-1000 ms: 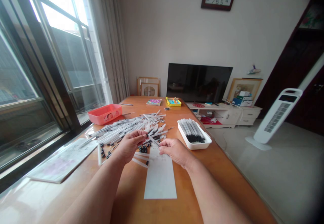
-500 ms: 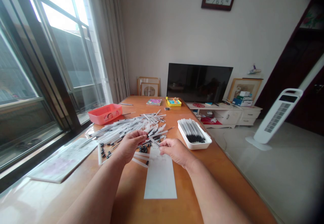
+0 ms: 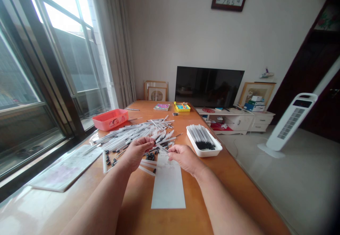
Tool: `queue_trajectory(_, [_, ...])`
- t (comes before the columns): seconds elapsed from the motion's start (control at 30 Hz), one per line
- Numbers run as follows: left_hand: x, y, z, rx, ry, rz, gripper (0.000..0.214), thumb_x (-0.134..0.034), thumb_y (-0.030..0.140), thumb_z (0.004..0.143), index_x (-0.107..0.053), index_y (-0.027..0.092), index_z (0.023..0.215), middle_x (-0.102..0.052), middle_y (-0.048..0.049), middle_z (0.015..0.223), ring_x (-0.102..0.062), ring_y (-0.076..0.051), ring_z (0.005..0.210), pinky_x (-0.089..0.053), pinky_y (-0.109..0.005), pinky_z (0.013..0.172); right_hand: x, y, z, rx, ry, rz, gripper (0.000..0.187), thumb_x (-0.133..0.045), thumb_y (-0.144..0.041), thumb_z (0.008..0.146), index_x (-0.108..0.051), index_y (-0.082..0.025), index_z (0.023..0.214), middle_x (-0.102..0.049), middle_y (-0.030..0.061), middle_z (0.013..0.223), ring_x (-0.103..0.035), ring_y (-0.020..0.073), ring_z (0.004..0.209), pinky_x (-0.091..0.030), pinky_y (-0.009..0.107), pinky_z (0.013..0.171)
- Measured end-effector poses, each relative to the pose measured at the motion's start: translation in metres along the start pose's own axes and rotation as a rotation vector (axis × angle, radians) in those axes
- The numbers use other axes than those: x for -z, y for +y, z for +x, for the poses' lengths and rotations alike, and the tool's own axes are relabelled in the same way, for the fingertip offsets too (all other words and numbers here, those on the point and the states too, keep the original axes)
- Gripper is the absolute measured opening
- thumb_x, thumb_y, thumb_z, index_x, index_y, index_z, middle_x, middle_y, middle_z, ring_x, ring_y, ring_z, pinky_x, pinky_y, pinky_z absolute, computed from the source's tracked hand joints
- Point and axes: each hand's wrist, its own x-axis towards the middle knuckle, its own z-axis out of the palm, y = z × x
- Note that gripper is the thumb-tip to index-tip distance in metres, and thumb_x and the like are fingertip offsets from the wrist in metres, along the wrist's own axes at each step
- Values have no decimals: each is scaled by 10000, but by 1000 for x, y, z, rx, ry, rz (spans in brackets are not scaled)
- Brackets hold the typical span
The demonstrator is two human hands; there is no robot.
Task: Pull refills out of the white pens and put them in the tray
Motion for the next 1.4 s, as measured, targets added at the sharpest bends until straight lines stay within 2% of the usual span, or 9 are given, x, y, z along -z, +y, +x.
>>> queue_trajectory(0.17, [-1, -1, 0, -19, -14, 0, 241, -835, 333, 691, -722, 155, 809, -692, -57, 801, -614, -162, 751, -453, -270, 718, -1, 1, -1, -6, -22, 19, 229, -652, -342, 781, -721, -157, 897, -717, 29, 783, -597, 159, 723, -418, 280, 710])
queue_trajectory(0.4, [-2, 2, -1, -25, -34, -101, 240, -859, 303, 662, -709, 165, 789, -673, -34, 818, -623, -152, 781, -472, -266, 778, -4, 0, -1, -44, -142, 176, 320, -636, -458, 826, -693, -147, 880, -717, 59, 755, -565, 145, 688, -406, 289, 710])
queue_trajectory(0.6, [-2, -5, 2, -47, -8, -58, 213, -827, 310, 713, -724, 162, 826, -684, -39, 829, -620, -147, 779, -465, -270, 784, -7, -1, -2, -53, -81, 198, 343, -717, -437, 791, -591, -182, 984, -717, 33, 755, -617, 163, 727, -425, 302, 745])
queue_trajectory(0.73, [-6, -5, 1, -42, -34, -79, 223, -840, 296, 699, -732, 161, 840, -692, -47, 853, -623, -152, 803, -465, -273, 807, -6, 1, -1, -36, -37, 121, 251, -698, -389, 808, -577, -180, 876, -708, 33, 726, -617, 158, 707, -432, 297, 729])
queue_trajectory(0.87, [-7, 1, -3, -24, -54, -133, 265, -864, 275, 660, -745, 155, 865, -707, -65, 878, -636, -168, 819, -476, -282, 802, -5, -1, 0, -41, -79, 135, 311, -612, -475, 866, -611, -165, 841, -704, 44, 687, -600, 153, 678, -452, 304, 741])
queue_trajectory(1.03, [-7, 3, -6, 16, 33, -116, 377, -829, 424, 702, -724, 173, 963, -711, -61, 844, -645, -170, 762, -477, -286, 734, -6, -1, 0, -16, -95, 127, 346, -600, -511, 880, -631, -167, 888, -720, 50, 720, -607, 161, 704, -454, 304, 747])
queue_trajectory(1.13, [-7, -1, -5, -18, 76, 4, 357, -761, 523, 759, -680, 186, 847, -684, -32, 761, -586, -134, 659, -443, -261, 664, -8, 0, -1, 5, -89, 98, 316, -607, -493, 880, -628, -178, 879, -722, 44, 724, -608, 165, 718, -451, 295, 738])
queue_trajectory(1.27, [-7, -2, -4, -82, -4, 87, 343, -727, 501, 804, -654, 171, 749, -648, -30, 725, -532, -123, 647, -416, -252, 651, -9, 0, 0, 2, -80, 71, 312, -577, -472, 903, -631, -168, 864, -709, 48, 696, -596, 162, 698, -447, 292, 723])
queue_trajectory(1.4, [-9, 4, -7, -75, -72, 46, 310, -743, 456, 799, -719, 164, 903, -693, -82, 925, -603, -183, 844, -454, -288, 766, -8, 1, 0, -14, -76, 63, 360, -544, -501, 921, -643, -157, 885, -704, 55, 678, -594, 165, 688, -451, 296, 724])
